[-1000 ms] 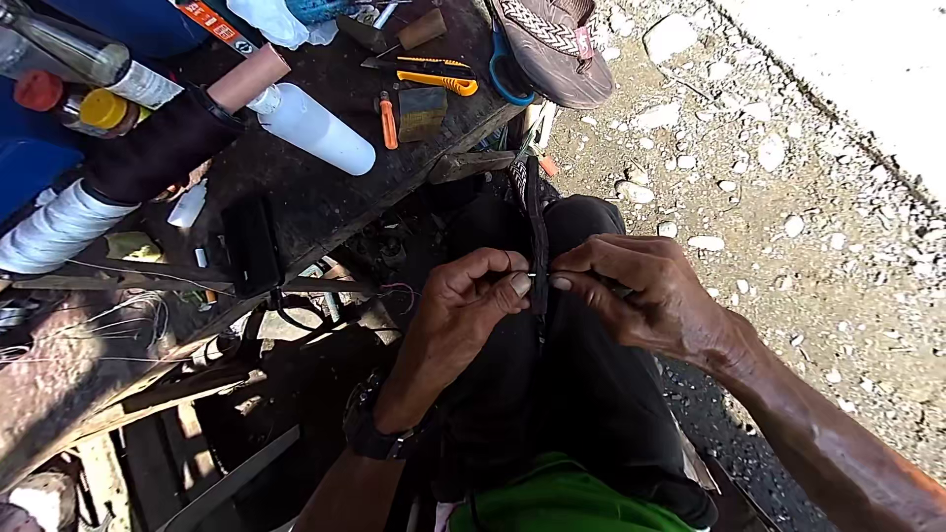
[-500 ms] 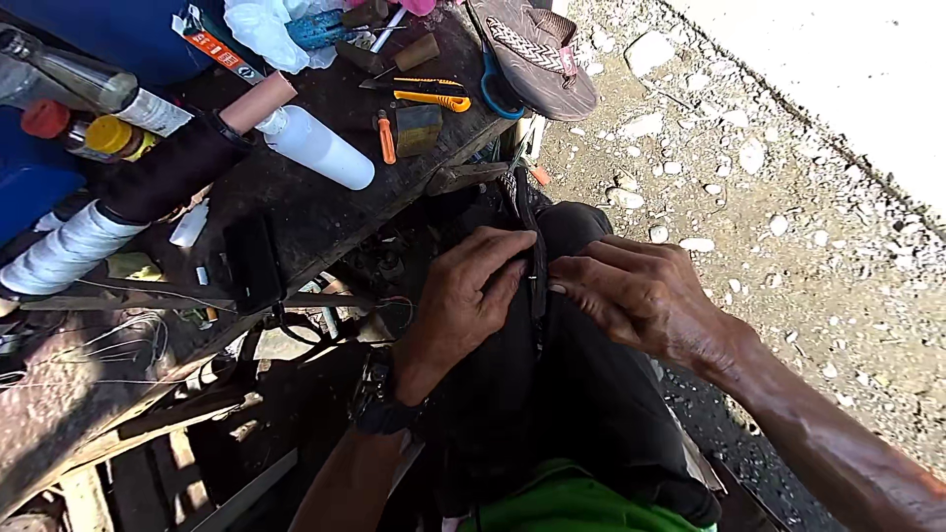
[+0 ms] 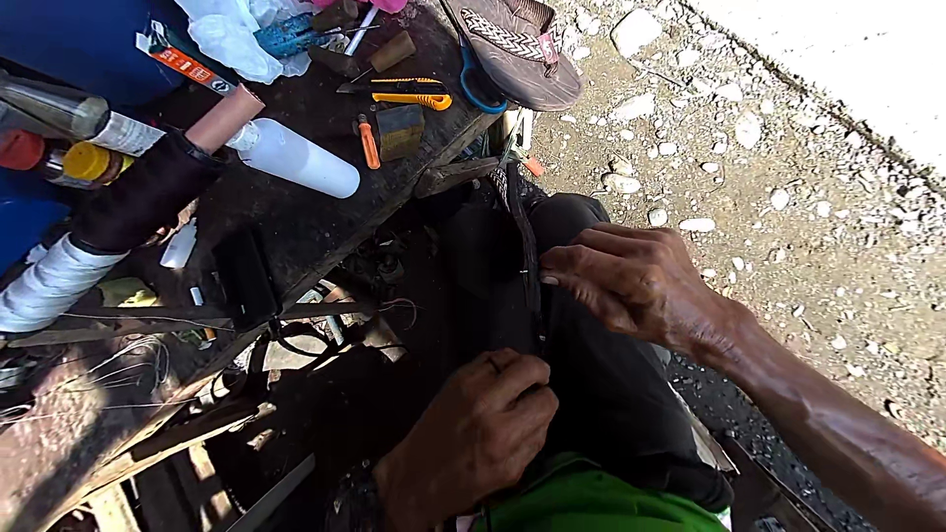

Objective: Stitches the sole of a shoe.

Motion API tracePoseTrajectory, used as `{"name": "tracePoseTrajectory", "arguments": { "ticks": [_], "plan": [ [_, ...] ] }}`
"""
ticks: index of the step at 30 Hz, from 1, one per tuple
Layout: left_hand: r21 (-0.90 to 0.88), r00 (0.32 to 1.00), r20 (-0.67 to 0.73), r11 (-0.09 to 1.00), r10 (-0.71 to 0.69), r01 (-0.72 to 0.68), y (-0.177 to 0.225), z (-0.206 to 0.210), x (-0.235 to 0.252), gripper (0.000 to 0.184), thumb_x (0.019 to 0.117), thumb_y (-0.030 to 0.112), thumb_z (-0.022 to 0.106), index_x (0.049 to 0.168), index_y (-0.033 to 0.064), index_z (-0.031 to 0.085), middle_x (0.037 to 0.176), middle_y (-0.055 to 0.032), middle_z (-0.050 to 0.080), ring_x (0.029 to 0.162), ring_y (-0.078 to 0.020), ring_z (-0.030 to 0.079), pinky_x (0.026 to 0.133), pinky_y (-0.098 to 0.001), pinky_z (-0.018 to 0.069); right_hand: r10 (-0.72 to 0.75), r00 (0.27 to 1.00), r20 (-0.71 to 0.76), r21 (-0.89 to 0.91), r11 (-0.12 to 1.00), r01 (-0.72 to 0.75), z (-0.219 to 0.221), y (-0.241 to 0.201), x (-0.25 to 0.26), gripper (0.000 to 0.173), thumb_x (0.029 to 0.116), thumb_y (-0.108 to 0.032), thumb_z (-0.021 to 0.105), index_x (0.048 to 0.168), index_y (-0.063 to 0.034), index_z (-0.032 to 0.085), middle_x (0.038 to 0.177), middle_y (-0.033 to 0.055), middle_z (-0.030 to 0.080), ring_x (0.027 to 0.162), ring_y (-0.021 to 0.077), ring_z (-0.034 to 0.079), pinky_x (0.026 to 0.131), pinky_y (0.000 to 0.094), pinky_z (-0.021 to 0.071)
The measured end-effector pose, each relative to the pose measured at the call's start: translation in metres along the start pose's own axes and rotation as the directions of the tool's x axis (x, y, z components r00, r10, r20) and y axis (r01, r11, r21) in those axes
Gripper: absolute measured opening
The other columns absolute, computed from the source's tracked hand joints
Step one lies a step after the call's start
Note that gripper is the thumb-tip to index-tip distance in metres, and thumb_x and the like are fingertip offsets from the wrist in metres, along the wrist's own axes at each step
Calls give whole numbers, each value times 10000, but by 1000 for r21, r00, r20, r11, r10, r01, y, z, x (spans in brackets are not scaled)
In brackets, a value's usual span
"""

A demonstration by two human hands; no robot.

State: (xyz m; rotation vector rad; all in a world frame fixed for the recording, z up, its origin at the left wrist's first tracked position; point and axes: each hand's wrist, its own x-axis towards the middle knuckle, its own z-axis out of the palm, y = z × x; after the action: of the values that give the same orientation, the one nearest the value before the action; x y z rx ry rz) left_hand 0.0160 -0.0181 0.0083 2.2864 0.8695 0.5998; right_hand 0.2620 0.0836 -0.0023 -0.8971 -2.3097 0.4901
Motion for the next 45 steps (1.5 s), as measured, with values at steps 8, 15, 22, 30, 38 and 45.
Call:
{"name": "tracePoseTrajectory", "arguments": {
  "ticks": [8,15,22,30,38,45],
  "plan": [
    [-572,771,-469,813,-431,106,-28,-15,35,121,972,58,679,1053,-9,737,1073,-92,688,935,-167,691,837,-307,619,-20,1000,-4,-27,999,20,1,-1,2,262,1050,-303,561,1042,-163,783,773,-15,670,702,125,623,565,291,463],
    [-364,803,-483,914,-349,178,-26,-6,40,176,977,57,661,1108,-38,730,1032,-95,712,899,-129,698,805,-276,619,2,1000,-20,-16,1000,-2,4,-3,3,256,1050,-300,560,1033,-166,778,773,-23,669,702,113,623,561,286,455],
    [-467,807,-425,863,-410,193,-26,-3,34,174,1001,75,621,1094,-49,701,984,-80,693,838,-137,697,754,-286,629,25,999,-26,-23,999,-25,5,-8,4,257,1043,-298,561,1007,-154,771,743,-25,640,672,117,604,541,288,444],
    [-493,827,-322,827,-461,270,-41,-9,35,170,1000,88,608,1069,-11,728,937,-42,681,780,-99,668,686,-232,590,53,989,136,-227,974,-21,8,-9,12,263,1058,-297,501,990,-147,706,756,8,613,675,201,618,525,343,459],
    [-415,832,-247,830,-496,372,-39,-24,37,176,1007,121,607,1090,32,733,945,-26,673,765,-84,652,662,-214,577,15,991,133,-161,987,7,21,5,10,358,1085,-383,455,913,-137,652,643,-14,556,560,171,574,456,331,405],
    [-352,843,-217,845,-493,403,-31,-25,50,176,1003,123,614,1098,39,737,953,-23,677,768,-72,656,660,-205,581,197,980,33,-137,972,-191,14,12,-17,436,1076,-459,458,812,-148,613,579,-30,493,495,146,520,433,334,358]
  ]
}}
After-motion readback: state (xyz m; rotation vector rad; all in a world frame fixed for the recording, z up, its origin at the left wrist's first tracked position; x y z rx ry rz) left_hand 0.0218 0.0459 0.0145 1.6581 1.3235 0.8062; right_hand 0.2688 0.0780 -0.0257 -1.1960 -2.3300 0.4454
